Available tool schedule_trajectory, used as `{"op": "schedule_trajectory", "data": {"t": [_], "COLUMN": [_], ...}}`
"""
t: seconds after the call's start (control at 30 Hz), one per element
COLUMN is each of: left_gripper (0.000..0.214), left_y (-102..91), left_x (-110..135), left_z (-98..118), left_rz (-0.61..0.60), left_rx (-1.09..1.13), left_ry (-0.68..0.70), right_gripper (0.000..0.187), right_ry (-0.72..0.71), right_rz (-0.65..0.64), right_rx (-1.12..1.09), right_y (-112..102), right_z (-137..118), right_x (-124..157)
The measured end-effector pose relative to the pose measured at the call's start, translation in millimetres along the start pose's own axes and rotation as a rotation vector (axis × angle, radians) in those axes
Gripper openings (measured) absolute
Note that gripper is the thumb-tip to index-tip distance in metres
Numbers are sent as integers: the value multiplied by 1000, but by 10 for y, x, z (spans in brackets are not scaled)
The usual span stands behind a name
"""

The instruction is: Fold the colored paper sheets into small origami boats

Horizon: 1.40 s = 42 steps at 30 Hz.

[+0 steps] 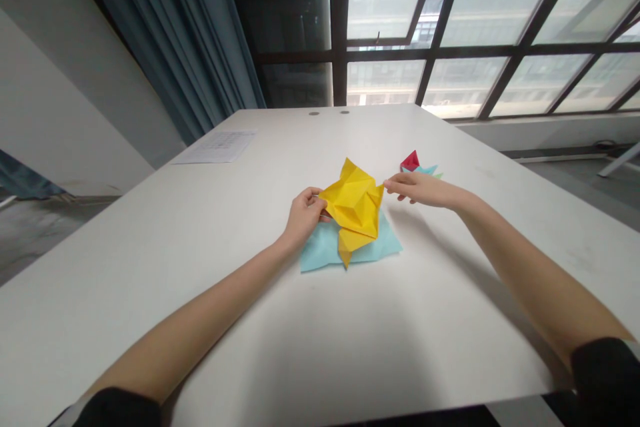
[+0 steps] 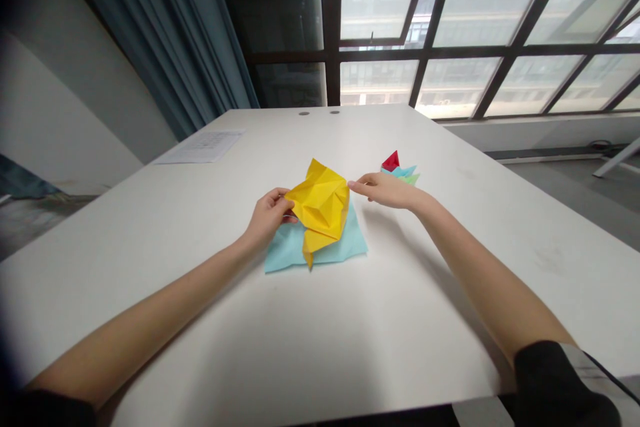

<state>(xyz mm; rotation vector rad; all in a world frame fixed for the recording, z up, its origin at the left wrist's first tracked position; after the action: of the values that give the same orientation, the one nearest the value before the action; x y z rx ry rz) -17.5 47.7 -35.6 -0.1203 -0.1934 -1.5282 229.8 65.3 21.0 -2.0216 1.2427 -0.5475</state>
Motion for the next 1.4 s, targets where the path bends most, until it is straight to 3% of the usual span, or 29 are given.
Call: {"op": "schedule_trajectory", "data": {"t": [0.13,0.37,0.47,0.67,0.73,0.83,1.17,1.3,1.4], "left_gripper": [19,25,33,23,19,12,8,6,7], "left_y": [35,45,7,-29,-24,-24,-65,-101,-146], "left_x": [51,50,76,215,242,259,272,282,239], "left_z": [2,-7,-22,2,14,27,95,173,232], "left_rz": [-23,-27,63,197,218,258,191,257,220], "left_rx": [-64,-120,-304,-921,-1009,-1022,-948,-834,-663], "left_ry": [47,63,325,1066,1230,1352,1404,1201,1035], "right_gripper": [63,36,29,27,27,28,21,18,16], "right_ry": [30,-21,-26,5,8,9,46,38,65], "right_rz": [24,-33,-37,-22,-33,-44,-37,-25,-1], "right_rx": [-142,-148,-252,-440,-475,-510,-627,-752,-765], "right_y": [17,112,141,139,137,138,123,112,103], "right_z": [-86,-142,-111,-87,-79,-67,-10,71,125], "right_x": [14,0,-17,-23,-23,-24,-34,-58,-70]}}
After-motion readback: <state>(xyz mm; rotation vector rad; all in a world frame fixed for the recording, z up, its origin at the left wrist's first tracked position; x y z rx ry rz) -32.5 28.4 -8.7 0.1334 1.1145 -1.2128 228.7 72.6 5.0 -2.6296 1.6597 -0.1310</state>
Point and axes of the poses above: each hand's wrist, its own x-axis away from the middle knuckle, its own y-axis out of the palm, z = x × y, the point moved 1 cm from there along -x, towards the middle knuckle, and after that the axes turned 12 degrees about -y, right-handed, at the moved point
